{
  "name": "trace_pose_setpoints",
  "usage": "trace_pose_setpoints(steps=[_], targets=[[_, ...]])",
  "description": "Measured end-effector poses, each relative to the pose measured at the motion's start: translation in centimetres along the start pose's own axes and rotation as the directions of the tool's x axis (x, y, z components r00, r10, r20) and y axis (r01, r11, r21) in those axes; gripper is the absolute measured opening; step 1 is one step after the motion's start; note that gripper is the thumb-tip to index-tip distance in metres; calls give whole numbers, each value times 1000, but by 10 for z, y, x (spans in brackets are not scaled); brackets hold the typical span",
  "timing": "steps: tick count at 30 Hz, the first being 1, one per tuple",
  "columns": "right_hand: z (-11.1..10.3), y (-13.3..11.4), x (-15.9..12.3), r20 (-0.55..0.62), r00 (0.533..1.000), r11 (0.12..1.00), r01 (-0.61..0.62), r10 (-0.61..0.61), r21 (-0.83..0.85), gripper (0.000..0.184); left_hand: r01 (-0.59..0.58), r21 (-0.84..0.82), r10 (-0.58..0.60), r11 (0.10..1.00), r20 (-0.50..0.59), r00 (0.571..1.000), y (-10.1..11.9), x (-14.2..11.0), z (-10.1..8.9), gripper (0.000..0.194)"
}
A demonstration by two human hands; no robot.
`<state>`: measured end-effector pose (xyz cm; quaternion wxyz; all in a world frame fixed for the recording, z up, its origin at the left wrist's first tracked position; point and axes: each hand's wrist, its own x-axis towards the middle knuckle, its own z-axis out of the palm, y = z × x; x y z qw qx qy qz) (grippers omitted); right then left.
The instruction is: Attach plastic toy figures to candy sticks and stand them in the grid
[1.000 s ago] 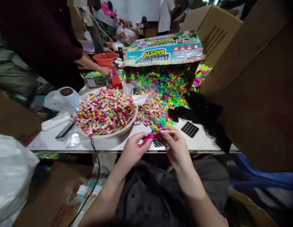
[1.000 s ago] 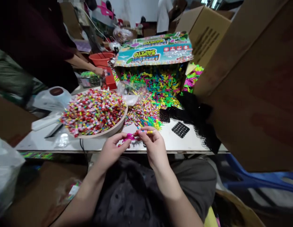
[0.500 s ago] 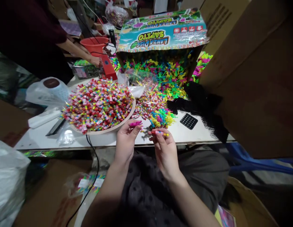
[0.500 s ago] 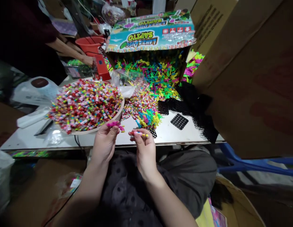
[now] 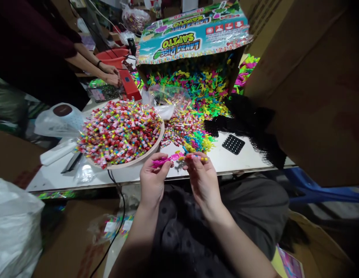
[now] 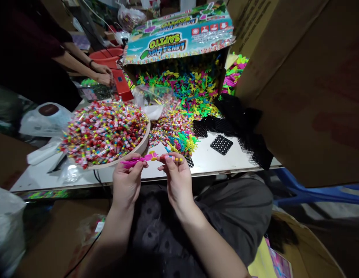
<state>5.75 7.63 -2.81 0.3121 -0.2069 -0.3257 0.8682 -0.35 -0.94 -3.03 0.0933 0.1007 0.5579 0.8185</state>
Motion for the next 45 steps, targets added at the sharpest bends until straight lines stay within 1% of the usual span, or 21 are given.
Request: trace_pose_setpoints(steps=[5,8,10,13,15,18,23,28,31,33,35,37,40,42,45], targets=[[1,-7,6,1,1000,1000,8,-8,1,21,-123,32,121,992,62,991,-2,-1,5,13],[1,-13,7,29,1000,1000,5,-5,3,22,-241,145,228,960,103,968,-1,-3,8,8],[0,-16,7,59,998,1000,9,-9,-1,21,-328,257,304,909,130,944,0,-4,9,7],[-2,-20,9,93,995,1000,24,-23,-9,19,-436,407,383,802,209,900,4,-4,11,9],[-2,-23,11,99,995,1000,23,-23,-5,18,-501,457,429,735,260,865,6,-3,13,10],[-3,-26,14,110,994,1000,7,-9,16,20,-560,478,479,677,291,828,9,-1,14,11],[-3,-31,15,99,995,1000,-19,16,23,24,-623,529,507,576,367,780,13,3,14,12],[-5,-34,14,84,996,998,-45,41,51,28,-686,531,527,498,443,725,16,3,15,17],[-7,-37,14,102,994,998,-44,38,51,29,-734,520,539,437,502,677,19,3,17,22],[-9,-39,14,119,992,999,-42,38,30,29,-760,502,546,413,531,648,20,3,17,25],[-9,-41,14,139,989,999,-47,47,-5,29,-772,480,547,417,546,635,22,4,17,26],[-9,-43,15,164,984,997,-66,70,-31,29,-776,453,540,439,557,631,23,5,16,26],[-8,-48,17,203,974,994,-100,105,-34,29,-785,404,525,469,587,616,23,6,16,25],[-8,-51,18,216,968,992,-123,128,-35,28,-803,366,517,470,623,587,23,8,16,26],[-13,-54,20,220,960,985,-168,174,-46,28,-832,329,499,447,680,537,21,10,17,28]])
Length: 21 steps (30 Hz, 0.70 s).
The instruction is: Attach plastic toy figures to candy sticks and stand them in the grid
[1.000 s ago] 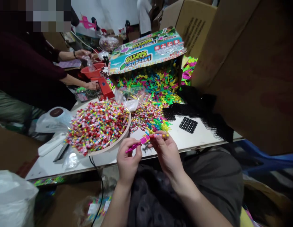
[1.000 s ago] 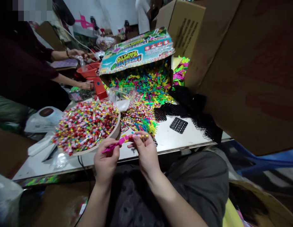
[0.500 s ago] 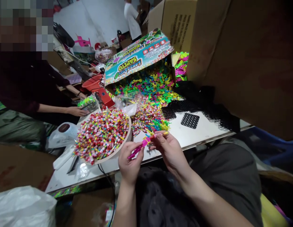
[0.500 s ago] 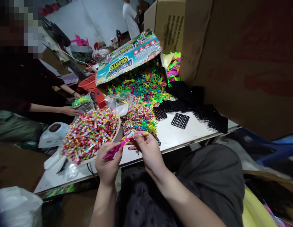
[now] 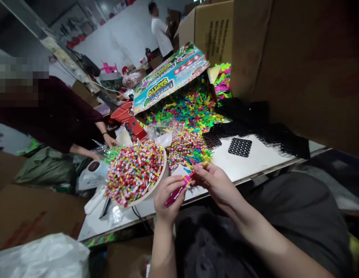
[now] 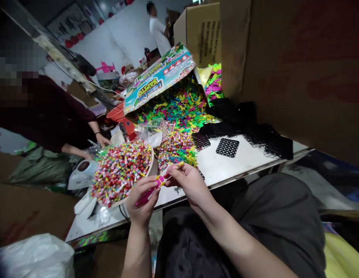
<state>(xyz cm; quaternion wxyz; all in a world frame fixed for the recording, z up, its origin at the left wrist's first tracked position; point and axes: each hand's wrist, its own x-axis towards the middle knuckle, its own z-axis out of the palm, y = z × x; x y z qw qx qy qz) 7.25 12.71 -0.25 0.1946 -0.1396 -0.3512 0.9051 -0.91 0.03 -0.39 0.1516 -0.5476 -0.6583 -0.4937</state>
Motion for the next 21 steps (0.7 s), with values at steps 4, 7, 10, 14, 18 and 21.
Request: trace_pose_setpoints(steps=[4,7,10,14,18,21], targets=[[-8,0,-1,-44,998,998,52,-53,-28,26,-32,16,32,999,41,999,-3,-1,6,28],[-13,4,1,-65,991,992,115,-118,-52,23,8,-5,-8,1000,16,1000,-5,-5,12,25],[-19,9,5,-45,994,994,100,-101,-43,24,101,-53,-103,994,-31,994,-7,-9,20,24],[-25,10,11,-49,999,1000,-3,3,0,29,170,-110,-177,979,-61,982,-9,-9,30,25],[-32,7,13,-32,997,995,-74,76,60,29,189,-153,-199,970,-51,979,-11,-5,38,24],[-37,5,14,-20,994,990,-103,105,97,27,191,-191,-198,963,-19,980,-11,-4,43,24]])
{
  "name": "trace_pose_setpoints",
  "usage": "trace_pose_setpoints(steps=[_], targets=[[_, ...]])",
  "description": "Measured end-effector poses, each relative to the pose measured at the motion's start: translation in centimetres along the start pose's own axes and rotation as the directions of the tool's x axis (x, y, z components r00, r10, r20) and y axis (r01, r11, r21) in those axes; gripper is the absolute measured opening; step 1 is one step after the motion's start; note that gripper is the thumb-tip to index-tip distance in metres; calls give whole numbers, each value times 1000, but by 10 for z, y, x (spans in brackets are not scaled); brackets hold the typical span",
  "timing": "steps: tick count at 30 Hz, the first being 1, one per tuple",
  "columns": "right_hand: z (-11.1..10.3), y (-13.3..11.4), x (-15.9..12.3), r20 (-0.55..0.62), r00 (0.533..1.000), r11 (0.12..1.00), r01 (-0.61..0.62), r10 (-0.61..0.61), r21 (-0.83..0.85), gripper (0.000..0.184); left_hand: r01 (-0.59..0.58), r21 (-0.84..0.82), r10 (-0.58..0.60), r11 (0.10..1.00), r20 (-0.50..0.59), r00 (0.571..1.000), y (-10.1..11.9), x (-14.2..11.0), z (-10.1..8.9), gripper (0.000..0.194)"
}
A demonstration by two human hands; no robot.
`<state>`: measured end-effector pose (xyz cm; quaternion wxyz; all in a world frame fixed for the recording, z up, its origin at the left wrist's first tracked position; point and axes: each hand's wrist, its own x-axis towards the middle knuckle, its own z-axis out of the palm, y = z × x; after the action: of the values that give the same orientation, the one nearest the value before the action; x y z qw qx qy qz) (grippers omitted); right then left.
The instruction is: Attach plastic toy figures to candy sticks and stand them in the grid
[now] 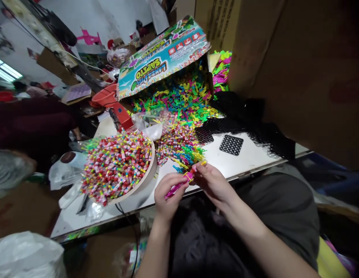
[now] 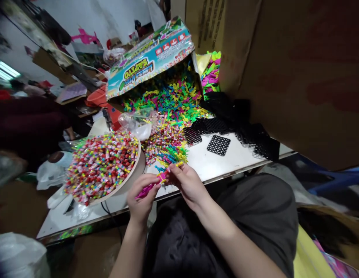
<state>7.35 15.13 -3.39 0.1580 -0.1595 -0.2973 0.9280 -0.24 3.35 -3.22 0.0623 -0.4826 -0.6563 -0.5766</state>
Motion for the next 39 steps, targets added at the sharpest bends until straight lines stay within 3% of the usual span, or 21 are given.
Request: trace_pose_setpoints(steps=[11,17,22,26,33,39], targets=[[4,3,-7,-21,998,998,-58,57,-12,26,28,-87,-31,996,-25,999,1,-4,-4,23],[8,2,-10,-95,992,991,75,-86,-112,23,69,-135,-67,988,25,997,2,-8,-10,24],[10,2,-13,-86,978,952,160,-188,-260,19,111,-190,-102,975,55,993,3,-11,-13,22],[10,6,-15,-133,954,916,209,-267,-341,17,67,-151,-61,986,45,997,1,-15,-13,24],[6,17,-23,-248,939,933,150,-238,-328,20,-65,-70,72,995,105,992,-9,-28,-8,30],[4,23,-22,-253,937,933,152,-241,-327,19,-16,-107,27,994,103,994,-14,-32,-6,27]])
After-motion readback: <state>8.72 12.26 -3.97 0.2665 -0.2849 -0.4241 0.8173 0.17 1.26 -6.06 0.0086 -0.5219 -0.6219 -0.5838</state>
